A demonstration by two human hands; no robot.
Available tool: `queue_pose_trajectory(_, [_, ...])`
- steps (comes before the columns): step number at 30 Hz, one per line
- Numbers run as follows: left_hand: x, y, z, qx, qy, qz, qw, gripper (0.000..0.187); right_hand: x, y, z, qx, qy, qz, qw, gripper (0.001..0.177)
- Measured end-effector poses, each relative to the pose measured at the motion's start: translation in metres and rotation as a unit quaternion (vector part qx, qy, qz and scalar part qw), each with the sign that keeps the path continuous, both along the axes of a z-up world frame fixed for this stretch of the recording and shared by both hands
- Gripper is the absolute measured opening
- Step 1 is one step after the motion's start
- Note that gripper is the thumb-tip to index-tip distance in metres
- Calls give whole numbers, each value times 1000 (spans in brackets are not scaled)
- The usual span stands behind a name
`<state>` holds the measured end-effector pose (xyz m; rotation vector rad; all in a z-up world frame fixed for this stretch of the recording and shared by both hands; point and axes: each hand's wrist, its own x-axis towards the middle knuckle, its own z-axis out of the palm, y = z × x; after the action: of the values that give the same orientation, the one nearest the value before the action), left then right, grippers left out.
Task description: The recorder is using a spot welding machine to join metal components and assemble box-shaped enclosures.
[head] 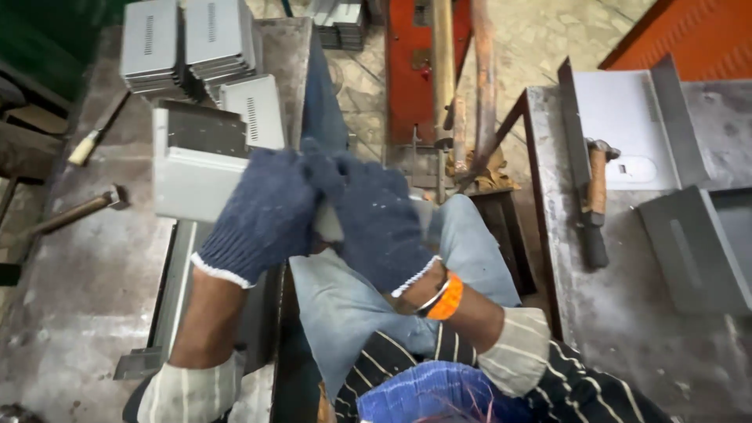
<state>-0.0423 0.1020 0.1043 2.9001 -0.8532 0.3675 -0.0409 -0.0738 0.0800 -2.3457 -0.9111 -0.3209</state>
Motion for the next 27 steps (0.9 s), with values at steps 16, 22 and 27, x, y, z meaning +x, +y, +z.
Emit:
queue_pose_trajectory(16, [-1, -45, 46, -11, -360, 36, 932, 97, 23, -76, 41, 149, -118, -112, 975, 131])
queue_pose_trajectory(22, [12, -131, -40, -585, -226, 178, 759, 89, 29, -135, 9, 244, -117, -137, 953, 71])
queue_pose_trajectory(27, [14, -211, -67, -727, 205, 31, 655, 63, 25, -167, -64, 273, -81, -178, 942, 27])
